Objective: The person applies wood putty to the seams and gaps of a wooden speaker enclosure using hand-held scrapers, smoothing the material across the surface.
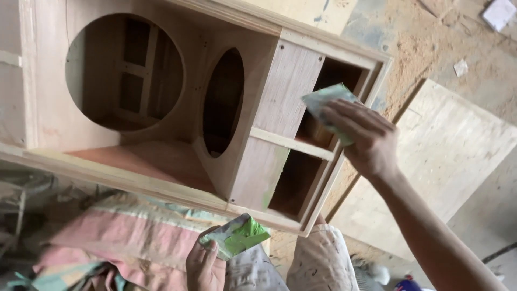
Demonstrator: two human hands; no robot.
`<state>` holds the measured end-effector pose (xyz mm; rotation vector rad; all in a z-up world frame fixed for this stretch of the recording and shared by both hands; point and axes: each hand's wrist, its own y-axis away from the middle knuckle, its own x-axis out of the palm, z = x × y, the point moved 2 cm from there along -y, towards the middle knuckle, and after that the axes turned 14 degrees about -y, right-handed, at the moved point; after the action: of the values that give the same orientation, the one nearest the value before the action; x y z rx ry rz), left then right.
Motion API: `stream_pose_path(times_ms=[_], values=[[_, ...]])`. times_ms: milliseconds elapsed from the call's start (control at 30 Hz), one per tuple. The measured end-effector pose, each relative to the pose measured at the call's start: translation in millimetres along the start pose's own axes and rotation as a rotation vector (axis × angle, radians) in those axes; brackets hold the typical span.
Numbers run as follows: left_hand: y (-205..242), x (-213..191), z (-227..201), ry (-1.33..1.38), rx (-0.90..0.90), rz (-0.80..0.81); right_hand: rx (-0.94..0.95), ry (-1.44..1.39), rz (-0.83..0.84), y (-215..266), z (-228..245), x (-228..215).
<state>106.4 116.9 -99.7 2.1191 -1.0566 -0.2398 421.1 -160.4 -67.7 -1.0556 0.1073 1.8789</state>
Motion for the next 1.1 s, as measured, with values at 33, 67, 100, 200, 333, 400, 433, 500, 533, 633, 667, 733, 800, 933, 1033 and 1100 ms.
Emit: stream_pose_path(times_ms=[33,67,100,200,333,400,433,500,533,633,667,733,800,933,1033,1100], values=[[8.3,11.1,5.6,0.008,-0.001,-0.027,-0.010,-0.021,0.017,5.6,-14.4,6.0],[16.3,22.2,11.8,0.054,-0.026,-0.037,-0.138,0.029,0.081,11.8,-26.0,13.7],[16.1,32.3,18.1,0.100,-0.044,-0.031,-0.268,0.090,0.132,17.3,-39.0,22.7],[32.5,56.7,33.0,0.060,0.021,-0.120,-0.409,0.071,0.204,32.2,-67.3,17.3],[48.8,85.7,28.8,0.113,0.060,-0.133,-0.521,0.043,0.250,19.5,-78.2,7.0],[51.2,88.9,45.5,0.149,0.067,-0.183,-0.565,0.048,0.259,-0.3,-75.9,6.4],[51.6,93.4,46.2,0.166,0.069,-0.194,-0.581,0.044,0.271,1.1,-87.0,6.5],[55.5,100.1,46.3,0.172,0.038,-0.203,-0.611,0.035,0.308,4.0,-105.7,7.3],[60.7,98.8,48.1,0.188,0.037,-0.216,-0.625,0.028,0.323,9.7,-105.7,-2.6],[66.2,100.9,53.7,0.277,0.016,-0.262,-0.605,0.015,0.415,14.9,-110.3,-14.8],[66.7,102.5,54.0,0.266,0.057,-0.254,-0.597,0.000,0.386,21.0,-109.1,-13.8],[66.3,109.6,49.0,0.268,0.108,-0.268,-0.612,-0.030,0.364,17.2,-99.7,-0.8],[66.8,116.3,43.3,0.143,-0.002,-0.285,-0.634,-0.025,0.355,14.0,-79.5,16.9],[67.2,117.0,38.1,-0.100,-0.065,-0.331,-0.579,0.018,0.436,37.6,-94.0,6.9],[68.3,115.0,41.4,0.220,0.012,-0.282,-0.614,0.080,0.470,45.4,-90.9,-4.4],[69.6,116.8,37.8,0.188,-0.008,-0.284,-0.586,0.045,0.373,38.6,-73.4,-4.8]])
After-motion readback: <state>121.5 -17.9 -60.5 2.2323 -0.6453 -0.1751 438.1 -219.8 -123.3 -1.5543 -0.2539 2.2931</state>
